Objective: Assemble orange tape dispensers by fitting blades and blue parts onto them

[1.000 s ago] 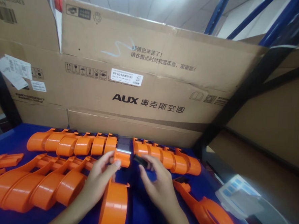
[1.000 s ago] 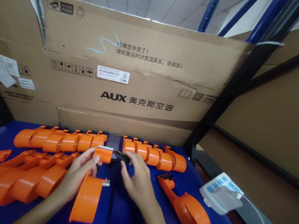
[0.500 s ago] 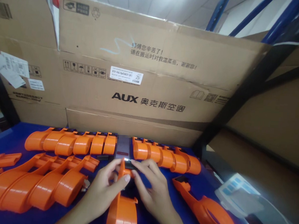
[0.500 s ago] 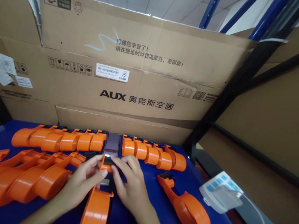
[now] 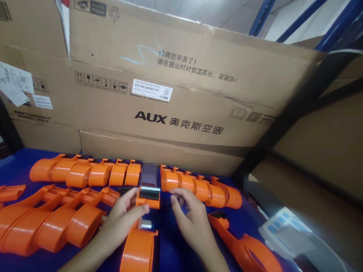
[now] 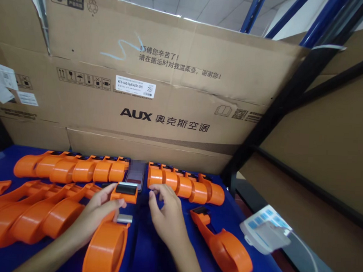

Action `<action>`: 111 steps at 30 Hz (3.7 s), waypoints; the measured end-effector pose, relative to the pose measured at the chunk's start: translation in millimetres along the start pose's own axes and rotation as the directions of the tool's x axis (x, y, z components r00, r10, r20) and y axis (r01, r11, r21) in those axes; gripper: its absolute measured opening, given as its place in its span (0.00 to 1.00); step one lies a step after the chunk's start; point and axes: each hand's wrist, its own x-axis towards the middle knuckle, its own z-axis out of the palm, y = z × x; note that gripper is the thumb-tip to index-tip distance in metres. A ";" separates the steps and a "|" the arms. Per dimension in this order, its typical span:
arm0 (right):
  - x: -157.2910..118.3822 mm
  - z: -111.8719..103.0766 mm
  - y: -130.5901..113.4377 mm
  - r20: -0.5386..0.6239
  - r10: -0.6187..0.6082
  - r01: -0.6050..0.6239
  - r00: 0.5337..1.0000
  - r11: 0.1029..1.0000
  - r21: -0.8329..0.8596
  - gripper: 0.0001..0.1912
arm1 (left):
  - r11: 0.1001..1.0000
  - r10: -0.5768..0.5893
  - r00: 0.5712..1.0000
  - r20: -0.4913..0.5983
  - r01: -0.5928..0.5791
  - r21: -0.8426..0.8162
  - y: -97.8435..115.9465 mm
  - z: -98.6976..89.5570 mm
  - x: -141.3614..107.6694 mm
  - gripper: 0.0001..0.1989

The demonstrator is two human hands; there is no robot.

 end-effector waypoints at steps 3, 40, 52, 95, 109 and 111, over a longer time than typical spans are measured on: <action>1.0 2.9 14.2 0.110 0.120 -0.084 0.987 0.954 -0.287 0.07 | 1.000 0.019 1.000 -0.004 -0.019 -0.020 1.8 -0.9 -0.7 0.15; -9.0 15.4 -16.4 -0.104 -0.029 0.051 0.994 0.975 0.216 0.02 | 0.994 0.094 0.995 -0.039 -0.091 0.062 -1.6 -1.7 3.5 0.21; -14.4 16.0 -15.4 0.086 -0.181 0.167 0.980 0.974 0.156 0.06 | 0.992 0.051 0.999 0.005 -0.051 0.115 -5.0 -3.6 2.6 0.21; -7.8 10.9 -17.0 0.172 -0.357 0.383 0.918 0.912 -0.148 0.10 | 0.973 0.091 0.996 -0.015 -0.086 0.215 -6.8 -0.9 -2.2 0.21; -4.5 3.3 -29.1 0.297 0.059 -0.254 0.953 0.690 0.677 0.20 | 0.975 -0.120 0.964 0.236 0.159 -0.157 5.3 7.9 -13.3 0.43; -3.9 3.3 -28.2 0.326 0.056 -0.281 0.944 0.655 0.702 0.19 | 0.971 -0.125 0.956 0.264 0.173 -0.166 4.4 8.9 -16.0 0.42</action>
